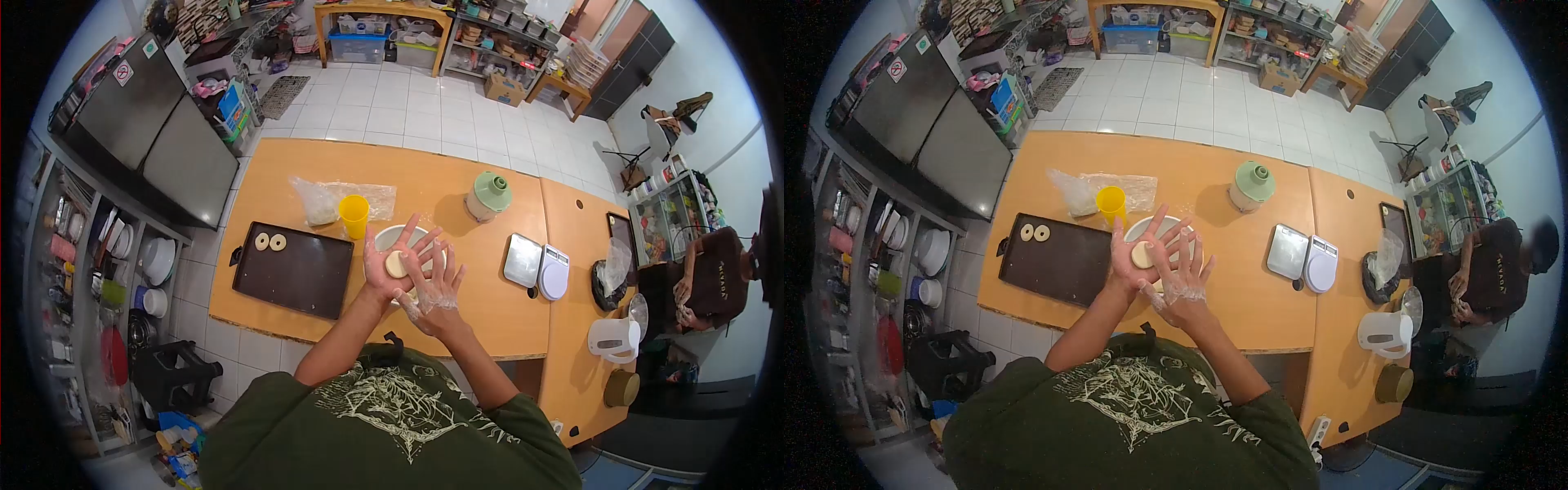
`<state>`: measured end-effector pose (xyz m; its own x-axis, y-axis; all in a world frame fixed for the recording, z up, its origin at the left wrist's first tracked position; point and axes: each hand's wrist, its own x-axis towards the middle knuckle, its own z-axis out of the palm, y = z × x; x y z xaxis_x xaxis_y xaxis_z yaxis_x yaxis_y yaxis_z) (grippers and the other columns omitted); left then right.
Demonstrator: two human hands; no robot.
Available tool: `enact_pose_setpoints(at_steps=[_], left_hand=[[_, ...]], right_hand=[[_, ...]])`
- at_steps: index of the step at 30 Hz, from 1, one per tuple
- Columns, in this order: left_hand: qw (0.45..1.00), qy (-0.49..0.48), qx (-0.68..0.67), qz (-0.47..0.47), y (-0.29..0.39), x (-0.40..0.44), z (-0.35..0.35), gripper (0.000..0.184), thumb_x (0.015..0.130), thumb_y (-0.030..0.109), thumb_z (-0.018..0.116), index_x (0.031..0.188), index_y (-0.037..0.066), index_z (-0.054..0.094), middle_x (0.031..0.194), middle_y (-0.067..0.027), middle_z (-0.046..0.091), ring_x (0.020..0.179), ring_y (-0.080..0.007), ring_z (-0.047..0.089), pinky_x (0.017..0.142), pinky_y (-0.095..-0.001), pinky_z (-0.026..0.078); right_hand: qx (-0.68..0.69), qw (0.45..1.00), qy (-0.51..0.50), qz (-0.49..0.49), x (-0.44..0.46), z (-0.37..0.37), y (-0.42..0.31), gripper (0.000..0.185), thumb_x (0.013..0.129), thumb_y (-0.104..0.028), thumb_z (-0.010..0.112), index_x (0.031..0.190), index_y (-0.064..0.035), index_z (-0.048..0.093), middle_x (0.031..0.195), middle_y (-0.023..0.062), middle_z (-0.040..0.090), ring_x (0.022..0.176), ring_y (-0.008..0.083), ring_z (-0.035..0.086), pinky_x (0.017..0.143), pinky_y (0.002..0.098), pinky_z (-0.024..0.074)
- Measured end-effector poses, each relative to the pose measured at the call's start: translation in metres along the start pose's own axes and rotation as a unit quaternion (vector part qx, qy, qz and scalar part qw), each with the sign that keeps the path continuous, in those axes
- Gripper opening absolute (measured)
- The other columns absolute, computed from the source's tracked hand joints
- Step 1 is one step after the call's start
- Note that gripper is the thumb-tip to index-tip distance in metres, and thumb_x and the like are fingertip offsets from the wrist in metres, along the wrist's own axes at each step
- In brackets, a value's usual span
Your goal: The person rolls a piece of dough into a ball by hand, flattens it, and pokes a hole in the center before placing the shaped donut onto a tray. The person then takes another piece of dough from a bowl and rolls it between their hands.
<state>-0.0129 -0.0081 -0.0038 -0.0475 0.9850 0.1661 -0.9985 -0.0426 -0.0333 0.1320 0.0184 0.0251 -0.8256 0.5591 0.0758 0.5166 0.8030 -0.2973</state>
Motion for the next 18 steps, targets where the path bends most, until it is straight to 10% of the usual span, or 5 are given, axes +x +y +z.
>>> enact_pose_setpoints(at_steps=[18], left_hand=[[0.999,0.038,0.017,-0.002,-0.005,-0.001,-0.006,0.103,0.079,0.090,0.032,0.159,0.027,0.015,0.160,-0.0229,0.019,0.140,-0.0418,0.034,0.112,-0.0607,0.032]], right_hand=[[0.023,1.000,0.011,-0.018,0.003,0.002,-0.012,0.069,0.087,-0.062,0.059,0.147,-0.0294,0.046,0.160,0.0275,0.011,0.147,0.0522,-0.002,0.107,0.0769,0.0030]])
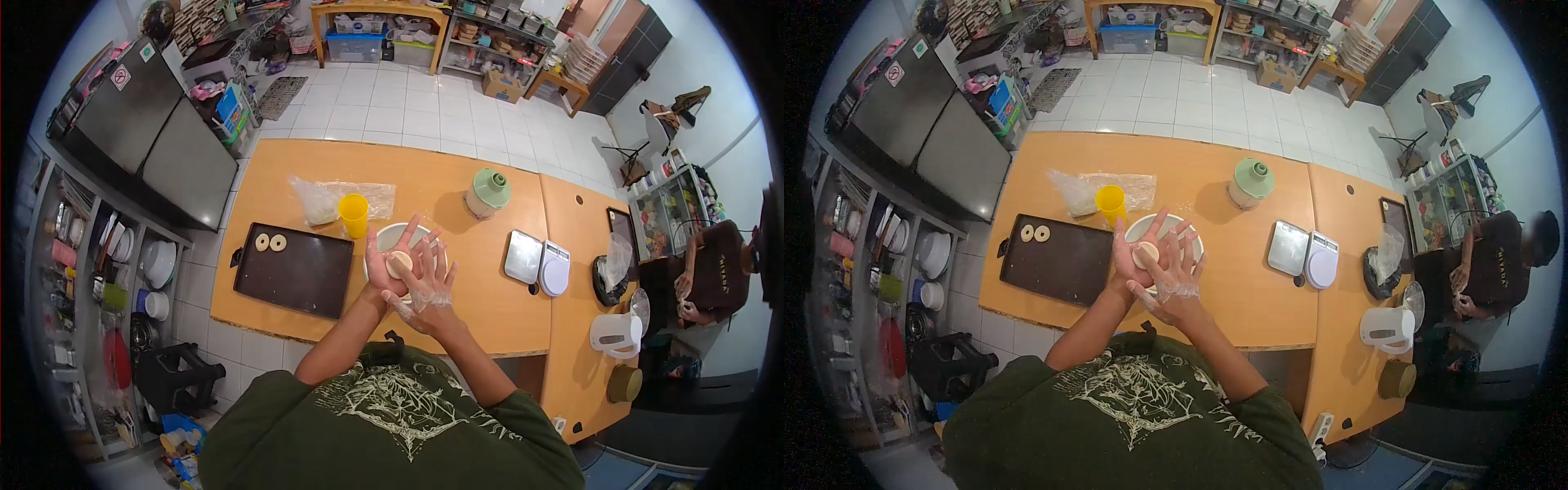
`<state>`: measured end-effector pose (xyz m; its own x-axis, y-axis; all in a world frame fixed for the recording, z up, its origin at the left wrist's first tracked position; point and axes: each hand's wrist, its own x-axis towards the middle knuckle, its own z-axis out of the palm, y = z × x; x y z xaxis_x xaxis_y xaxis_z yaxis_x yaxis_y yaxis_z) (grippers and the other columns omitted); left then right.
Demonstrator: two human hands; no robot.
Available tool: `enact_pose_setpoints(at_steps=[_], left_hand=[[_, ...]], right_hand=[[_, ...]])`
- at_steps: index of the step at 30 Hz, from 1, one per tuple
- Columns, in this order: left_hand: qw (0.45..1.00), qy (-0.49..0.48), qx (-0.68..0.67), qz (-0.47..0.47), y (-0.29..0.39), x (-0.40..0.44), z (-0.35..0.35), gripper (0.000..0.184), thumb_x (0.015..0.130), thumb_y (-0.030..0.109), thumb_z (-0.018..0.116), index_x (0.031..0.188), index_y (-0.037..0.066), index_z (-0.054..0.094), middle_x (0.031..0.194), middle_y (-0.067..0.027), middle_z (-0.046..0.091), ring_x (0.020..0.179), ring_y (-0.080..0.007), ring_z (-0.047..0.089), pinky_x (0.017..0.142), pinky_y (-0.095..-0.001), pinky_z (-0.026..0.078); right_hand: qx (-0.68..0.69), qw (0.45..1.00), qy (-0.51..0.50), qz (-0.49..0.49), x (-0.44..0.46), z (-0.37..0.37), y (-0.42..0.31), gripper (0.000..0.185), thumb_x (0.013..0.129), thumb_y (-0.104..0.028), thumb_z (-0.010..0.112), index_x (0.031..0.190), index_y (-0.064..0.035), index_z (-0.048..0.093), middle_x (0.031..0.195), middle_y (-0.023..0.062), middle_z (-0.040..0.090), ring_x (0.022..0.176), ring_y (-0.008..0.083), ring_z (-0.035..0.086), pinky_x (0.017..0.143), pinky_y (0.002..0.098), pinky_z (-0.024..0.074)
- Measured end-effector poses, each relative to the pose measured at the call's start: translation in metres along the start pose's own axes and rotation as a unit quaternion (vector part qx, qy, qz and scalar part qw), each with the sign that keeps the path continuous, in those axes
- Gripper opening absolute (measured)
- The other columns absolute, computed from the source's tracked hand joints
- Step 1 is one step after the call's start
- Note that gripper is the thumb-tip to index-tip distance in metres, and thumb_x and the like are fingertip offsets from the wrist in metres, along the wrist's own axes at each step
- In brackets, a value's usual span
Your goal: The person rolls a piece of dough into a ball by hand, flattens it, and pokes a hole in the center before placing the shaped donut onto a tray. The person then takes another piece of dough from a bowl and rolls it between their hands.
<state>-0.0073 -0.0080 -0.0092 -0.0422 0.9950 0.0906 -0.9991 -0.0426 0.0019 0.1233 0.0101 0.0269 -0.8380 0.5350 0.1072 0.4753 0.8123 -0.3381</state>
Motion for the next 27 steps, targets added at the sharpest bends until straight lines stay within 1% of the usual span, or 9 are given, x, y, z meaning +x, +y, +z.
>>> enact_pose_setpoints(at_steps=[5,8,12,14,17,19,22,24,27], left_hand=[[0.998,-0.016,-0.053,-0.003,0.006,-0.002,-0.006,0.103,0.079,0.090,0.033,0.159,0.027,0.015,0.162,-0.0213,0.015,0.142,-0.0418,0.031,0.112,-0.0614,0.032],[1.000,-0.002,0.000,0.014,0.002,-0.001,0.005,0.104,0.079,0.090,0.035,0.159,0.027,0.014,0.161,-0.0213,0.016,0.143,-0.0415,0.028,0.112,-0.0621,0.032],[1.000,-0.009,-0.003,0.007,0.005,-0.001,0.004,0.105,0.078,0.090,0.035,0.159,0.027,0.016,0.161,-0.0207,0.017,0.146,-0.0420,0.022,0.114,-0.0625,0.026],[1.000,-0.010,-0.016,0.009,0.007,0.000,0.004,0.105,0.078,0.090,0.035,0.159,0.027,0.016,0.162,-0.0205,0.017,0.147,-0.0422,0.020,0.115,-0.0628,0.023],[0.999,-0.023,-0.022,0.012,0.006,0.002,0.009,0.106,0.077,0.091,0.033,0.159,0.027,0.015,0.162,-0.0203,0.015,0.149,-0.0424,0.015,0.116,-0.0632,0.018],[0.999,-0.011,-0.025,0.019,0.004,0.000,0.016,0.105,0.078,0.093,0.022,0.159,0.028,0.013,0.163,-0.0203,0.013,0.150,-0.0427,0.011,0.115,-0.0671,0.016],[0.999,-0.044,-0.005,0.012,0.004,0.000,0.015,0.105,0.078,0.094,0.022,0.159,0.028,0.013,0.163,-0.0208,0.012,0.150,-0.0430,0.011,0.114,-0.0694,0.016],[0.999,-0.043,-0.008,0.014,0.005,0.000,0.017,0.105,0.078,0.093,0.022,0.159,0.028,0.012,0.163,-0.0207,0.012,0.150,-0.0433,0.011,0.113,-0.0704,0.016],[0.999,-0.049,-0.004,0.012,0.006,0.000,0.015,0.104,0.079,0.093,0.022,0.159,0.028,0.010,0.163,-0.0206,0.013,0.149,-0.0437,0.012,0.112,-0.0715,0.018]], right_hand=[[0.006,1.000,0.004,-0.028,-0.006,-0.006,-0.004,0.068,0.088,-0.060,0.060,0.147,-0.0314,0.046,0.161,0.0263,0.009,0.147,0.0522,-0.002,0.107,0.0765,0.0035],[0.005,0.999,0.009,-0.034,-0.008,-0.002,-0.004,0.068,0.088,-0.059,0.061,0.148,-0.0320,0.045,0.161,0.0263,0.008,0.147,0.0523,-0.002,0.107,0.0761,0.0039],[0.040,0.998,0.024,-0.042,-0.011,-0.006,-0.001,0.069,0.088,-0.059,0.062,0.149,-0.0317,0.044,0.160,0.0274,0.007,0.147,0.0525,-0.002,0.108,0.0751,0.0045],[0.023,0.999,0.025,-0.027,-0.016,0.003,0.005,0.069,0.088,-0.058,0.061,0.149,-0.0308,0.044,0.160,0.0278,0.007,0.147,0.0528,-0.002,0.108,0.0747,0.0045],[0.001,1.000,0.015,-0.007,-0.016,0.003,0.006,0.070,0.089,-0.058,0.061,0.150,-0.0288,0.042,0.160,0.0287,0.007,0.146,0.0535,-0.001,0.109,0.0744,0.0044],[-0.003,1.000,0.002,-0.003,-0.014,-0.004,0.005,0.071,0.090,-0.057,0.060,0.151,-0.0276,0.041,0.160,0.0292,0.007,0.146,0.0538,0.000,0.109,0.0744,0.0042],[-0.005,0.999,0.019,-0.033,-0.012,-0.010,0.006,0.072,0.090,-0.058,0.059,0.152,-0.0256,0.039,0.159,0.0306,0.006,0.146,0.0547,0.001,0.108,0.0755,0.0046],[0.030,0.997,0.064,-0.009,-0.011,-0.006,0.007,0.072,0.090,-0.059,0.058,0.152,-0.0260,0.039,0.159,0.0288,0.011,0.146,0.0547,0.003,0.104,0.0791,0.0080],[0.004,0.999,0.045,-0.006,-0.010,-0.008,0.005,0.072,0.091,-0.059,0.057,0.152,-0.0259,0.038,0.159,0.0281,0.011,0.146,0.0538,0.004,0.104,0.0793,0.0087]])
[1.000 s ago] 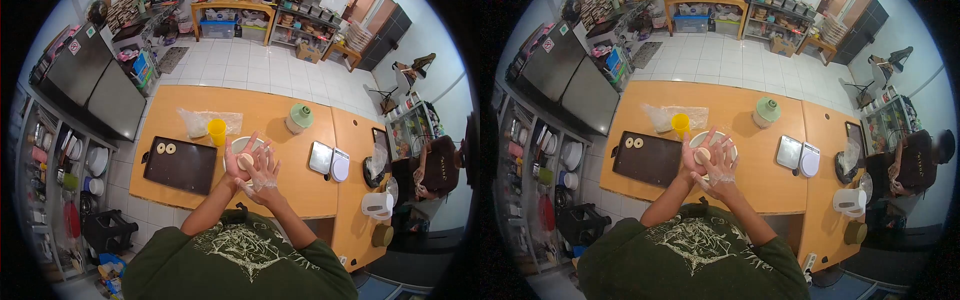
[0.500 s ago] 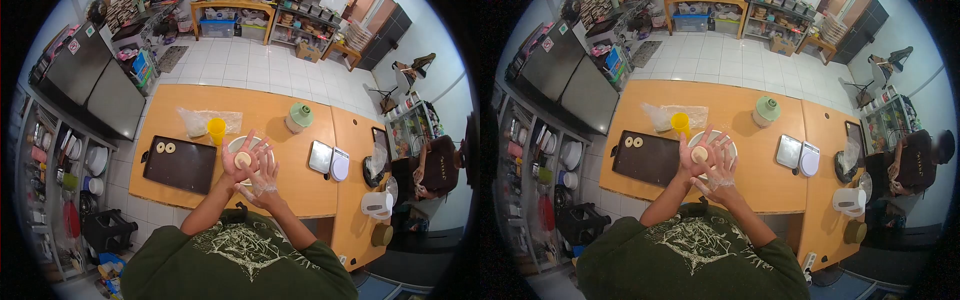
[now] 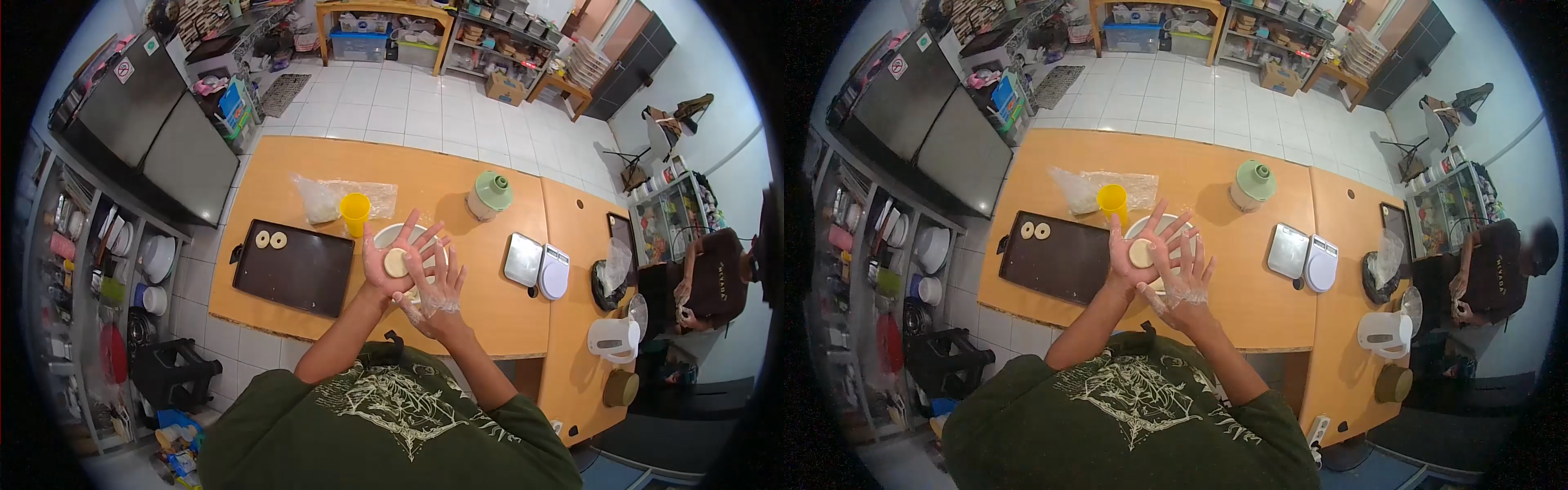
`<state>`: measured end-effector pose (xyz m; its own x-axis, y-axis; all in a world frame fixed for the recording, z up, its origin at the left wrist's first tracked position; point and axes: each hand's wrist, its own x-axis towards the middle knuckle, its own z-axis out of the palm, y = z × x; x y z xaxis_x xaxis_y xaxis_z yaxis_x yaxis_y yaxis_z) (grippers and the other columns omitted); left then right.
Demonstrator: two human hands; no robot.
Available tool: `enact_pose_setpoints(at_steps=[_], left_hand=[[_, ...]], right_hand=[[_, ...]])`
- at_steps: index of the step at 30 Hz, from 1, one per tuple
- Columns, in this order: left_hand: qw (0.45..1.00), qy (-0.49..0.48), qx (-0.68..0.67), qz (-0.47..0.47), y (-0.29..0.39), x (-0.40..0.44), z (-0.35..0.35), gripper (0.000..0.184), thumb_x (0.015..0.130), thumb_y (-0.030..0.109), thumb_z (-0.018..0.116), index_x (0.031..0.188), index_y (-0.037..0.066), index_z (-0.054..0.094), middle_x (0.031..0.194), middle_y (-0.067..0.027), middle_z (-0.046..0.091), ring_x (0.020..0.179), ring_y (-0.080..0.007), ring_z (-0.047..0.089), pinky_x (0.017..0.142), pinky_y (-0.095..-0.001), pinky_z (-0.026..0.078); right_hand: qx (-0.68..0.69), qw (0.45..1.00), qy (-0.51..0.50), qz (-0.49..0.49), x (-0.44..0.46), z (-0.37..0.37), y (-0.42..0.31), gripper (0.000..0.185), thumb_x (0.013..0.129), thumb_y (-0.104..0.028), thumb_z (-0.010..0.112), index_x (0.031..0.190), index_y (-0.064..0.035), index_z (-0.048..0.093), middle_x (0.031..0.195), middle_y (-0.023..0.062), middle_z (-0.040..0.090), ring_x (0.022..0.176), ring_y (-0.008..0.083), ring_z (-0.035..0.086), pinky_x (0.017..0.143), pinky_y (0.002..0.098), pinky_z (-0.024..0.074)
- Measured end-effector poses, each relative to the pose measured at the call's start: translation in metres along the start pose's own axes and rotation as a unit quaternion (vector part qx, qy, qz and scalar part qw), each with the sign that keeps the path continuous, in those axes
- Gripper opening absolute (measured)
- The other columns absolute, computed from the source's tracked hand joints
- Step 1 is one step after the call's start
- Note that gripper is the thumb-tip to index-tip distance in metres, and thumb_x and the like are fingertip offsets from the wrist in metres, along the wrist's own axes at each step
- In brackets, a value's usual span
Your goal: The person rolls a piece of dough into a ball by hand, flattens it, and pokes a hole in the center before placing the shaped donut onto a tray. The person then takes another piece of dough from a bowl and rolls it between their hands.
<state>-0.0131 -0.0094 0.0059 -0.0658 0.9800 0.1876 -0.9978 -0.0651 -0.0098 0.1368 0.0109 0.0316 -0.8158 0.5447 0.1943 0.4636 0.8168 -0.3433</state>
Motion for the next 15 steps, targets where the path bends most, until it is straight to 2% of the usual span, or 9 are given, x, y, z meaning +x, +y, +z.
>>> enact_pose_setpoints(at_steps=[4,10,15], left_hand=[[1.000,0.013,0.016,-0.002,0.001,-0.002,-0.006,0.102,0.080,0.091,0.023,0.159,0.028,0.009,0.162,-0.0204,0.014,0.148,-0.0442,0.015,0.111,-0.0717,0.019],[1.000,0.006,-0.010,-0.008,0.000,-0.001,-0.003,0.102,0.081,0.090,0.026,0.159,0.027,0.011,0.162,-0.0204,0.016,0.147,-0.0441,0.020,0.111,-0.0685,0.026],[1.000,-0.002,-0.013,-0.008,-0.002,-0.002,-0.006,0.102,0.081,0.089,0.029,0.159,0.027,0.010,0.161,-0.0218,0.015,0.147,-0.0442,0.019,0.112,-0.0653,0.028]], right_hand=[[-0.014,1.000,-0.022,0.003,0.001,-0.002,0.002,0.073,0.091,-0.061,0.056,0.152,-0.0248,0.039,0.159,0.0307,0.006,0.146,0.0547,0.002,0.108,0.0762,0.0058],[-0.026,1.000,-0.014,-0.002,0.001,0.006,-0.002,0.069,0.091,-0.059,0.057,0.150,-0.0269,0.041,0.161,0.0280,0.007,0.147,0.0533,0.002,0.107,0.0771,0.0075],[-0.012,1.000,-0.002,-0.012,0.001,0.001,-0.004,0.064,0.092,-0.056,0.057,0.148,-0.0272,0.045,0.161,0.0276,0.006,0.147,0.0528,0.001,0.106,0.0772,0.0087]])
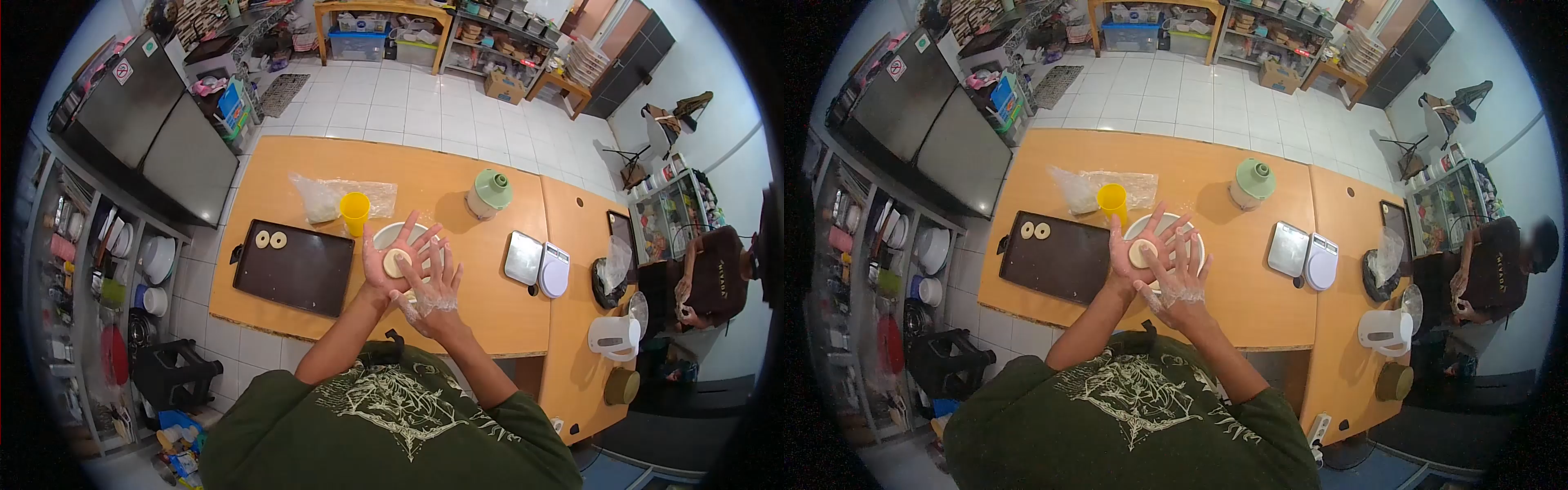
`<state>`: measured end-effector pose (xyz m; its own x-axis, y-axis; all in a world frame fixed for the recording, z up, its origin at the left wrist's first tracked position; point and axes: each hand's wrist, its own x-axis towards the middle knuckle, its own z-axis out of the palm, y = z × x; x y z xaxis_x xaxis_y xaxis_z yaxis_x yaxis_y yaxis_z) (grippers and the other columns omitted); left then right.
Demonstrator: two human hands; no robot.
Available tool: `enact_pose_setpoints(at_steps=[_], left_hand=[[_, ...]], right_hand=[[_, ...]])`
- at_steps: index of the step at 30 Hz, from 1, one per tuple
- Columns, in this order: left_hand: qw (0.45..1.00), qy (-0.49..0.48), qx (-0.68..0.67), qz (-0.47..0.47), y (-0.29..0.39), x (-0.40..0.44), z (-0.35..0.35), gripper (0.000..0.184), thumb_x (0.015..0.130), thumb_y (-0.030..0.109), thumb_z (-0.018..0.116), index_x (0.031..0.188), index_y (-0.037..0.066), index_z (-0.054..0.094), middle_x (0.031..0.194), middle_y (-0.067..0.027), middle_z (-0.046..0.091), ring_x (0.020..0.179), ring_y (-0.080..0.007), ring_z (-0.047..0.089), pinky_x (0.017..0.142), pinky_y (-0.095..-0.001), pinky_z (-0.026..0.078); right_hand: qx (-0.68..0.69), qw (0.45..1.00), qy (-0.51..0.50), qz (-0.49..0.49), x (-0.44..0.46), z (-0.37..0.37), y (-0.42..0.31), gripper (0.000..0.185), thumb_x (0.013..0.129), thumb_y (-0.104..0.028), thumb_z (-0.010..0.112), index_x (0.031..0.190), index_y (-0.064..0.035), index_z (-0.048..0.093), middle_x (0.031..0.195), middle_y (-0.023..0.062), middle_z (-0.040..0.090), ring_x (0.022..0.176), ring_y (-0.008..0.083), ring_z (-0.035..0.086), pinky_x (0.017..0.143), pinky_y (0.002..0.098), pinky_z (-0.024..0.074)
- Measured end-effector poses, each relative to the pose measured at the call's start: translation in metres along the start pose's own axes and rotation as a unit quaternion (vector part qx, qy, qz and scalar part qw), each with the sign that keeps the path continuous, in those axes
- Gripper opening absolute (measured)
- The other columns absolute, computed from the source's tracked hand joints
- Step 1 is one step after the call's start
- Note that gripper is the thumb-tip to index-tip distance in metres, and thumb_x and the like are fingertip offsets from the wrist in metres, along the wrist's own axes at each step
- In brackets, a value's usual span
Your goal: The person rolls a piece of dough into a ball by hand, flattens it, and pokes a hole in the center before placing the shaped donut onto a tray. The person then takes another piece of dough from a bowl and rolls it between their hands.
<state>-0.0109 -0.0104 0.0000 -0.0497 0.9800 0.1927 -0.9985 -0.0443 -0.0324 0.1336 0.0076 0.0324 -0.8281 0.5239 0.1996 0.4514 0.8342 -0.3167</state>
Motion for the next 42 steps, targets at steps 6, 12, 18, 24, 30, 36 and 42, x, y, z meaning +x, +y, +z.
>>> enact_pose_setpoints(at_steps=[6,12,18,24,30,36,42], left_hand=[[1.000,0.020,-0.023,0.006,-0.001,0.002,0.004,0.103,0.081,0.089,0.031,0.159,0.027,0.009,0.162,-0.0219,0.011,0.148,-0.0448,0.015,0.113,-0.0638,0.027],[0.999,0.037,-0.038,0.003,0.001,0.000,-0.005,0.106,0.078,0.091,0.036,0.159,0.028,0.011,0.162,-0.0204,0.014,0.145,-0.0435,0.022,0.112,-0.0641,0.028],[0.998,0.046,-0.051,-0.003,0.001,-0.003,-0.016,0.106,0.077,0.091,0.035,0.159,0.029,0.013,0.162,-0.0196,0.013,0.146,-0.0430,0.021,0.112,-0.0651,0.026],[0.998,0.050,-0.033,-0.002,0.001,-0.002,-0.014,0.106,0.075,0.094,0.031,0.159,0.032,0.013,0.163,-0.0169,0.014,0.146,-0.0418,0.020,0.111,-0.0684,0.023],[0.998,0.055,-0.023,-0.003,0.001,0.000,-0.006,0.107,0.074,0.095,0.030,0.159,0.033,0.011,0.164,-0.0160,0.012,0.148,-0.0405,0.015,0.109,-0.0707,0.022],[0.999,0.032,-0.023,-0.003,0.002,0.000,-0.002,0.107,0.074,0.095,0.029,0.159,0.033,0.010,0.165,-0.0156,0.008,0.150,-0.0405,0.011,0.108,-0.0725,0.021],[0.999,0.030,-0.015,-0.005,0.002,0.000,-0.010,0.107,0.075,0.094,0.031,0.159,0.033,0.009,0.163,-0.0173,0.010,0.148,-0.0416,0.015,0.105,-0.0744,0.024]], right_hand=[[0.009,1.000,-0.012,0.010,-0.001,0.008,-0.003,0.065,0.092,-0.056,0.058,0.148,-0.0261,0.046,0.161,0.0278,0.004,0.147,0.0527,0.000,0.107,0.0761,0.0081],[0.025,0.999,-0.021,-0.016,-0.001,0.001,-0.006,0.063,0.091,-0.056,0.059,0.146,-0.0284,0.047,0.160,0.0288,0.007,0.147,0.0525,-0.001,0.109,0.0740,0.0080],[0.015,1.000,-0.023,-0.003,-0.003,0.004,-0.005,0.062,0.089,-0.056,0.062,0.144,-0.0302,0.051,0.161,0.0288,0.006,0.147,0.0526,-0.001,0.106,0.0773,0.0050],[0.011,1.000,0.013,-0.004,-0.008,0.009,0.001,0.059,0.087,-0.058,0.063,0.140,-0.0316,0.055,0.160,0.0249,0.015,0.147,0.0513,0.002,0.102,0.0808,0.0058],[0.027,0.999,0.038,0.004,-0.013,0.011,0.004,0.058,0.087,-0.056,0.064,0.139,-0.0305,0.056,0.161,0.0235,0.013,0.149,0.0494,0.003,0.103,0.0802,0.0012],[0.030,0.997,0.073,-0.003,-0.015,0.013,0.007,0.059,0.088,-0.054,0.064,0.140,-0.0284,0.055,0.161,0.0252,0.014,0.148,0.0491,0.006,0.103,0.0799,0.0015],[0.009,0.998,0.068,0.007,-0.013,0.006,0.005,0.062,0.089,-0.057,0.061,0.142,-0.0270,0.053,0.161,0.0253,0.014,0.148,0.0495,0.008,0.103,0.0796,0.0020]])
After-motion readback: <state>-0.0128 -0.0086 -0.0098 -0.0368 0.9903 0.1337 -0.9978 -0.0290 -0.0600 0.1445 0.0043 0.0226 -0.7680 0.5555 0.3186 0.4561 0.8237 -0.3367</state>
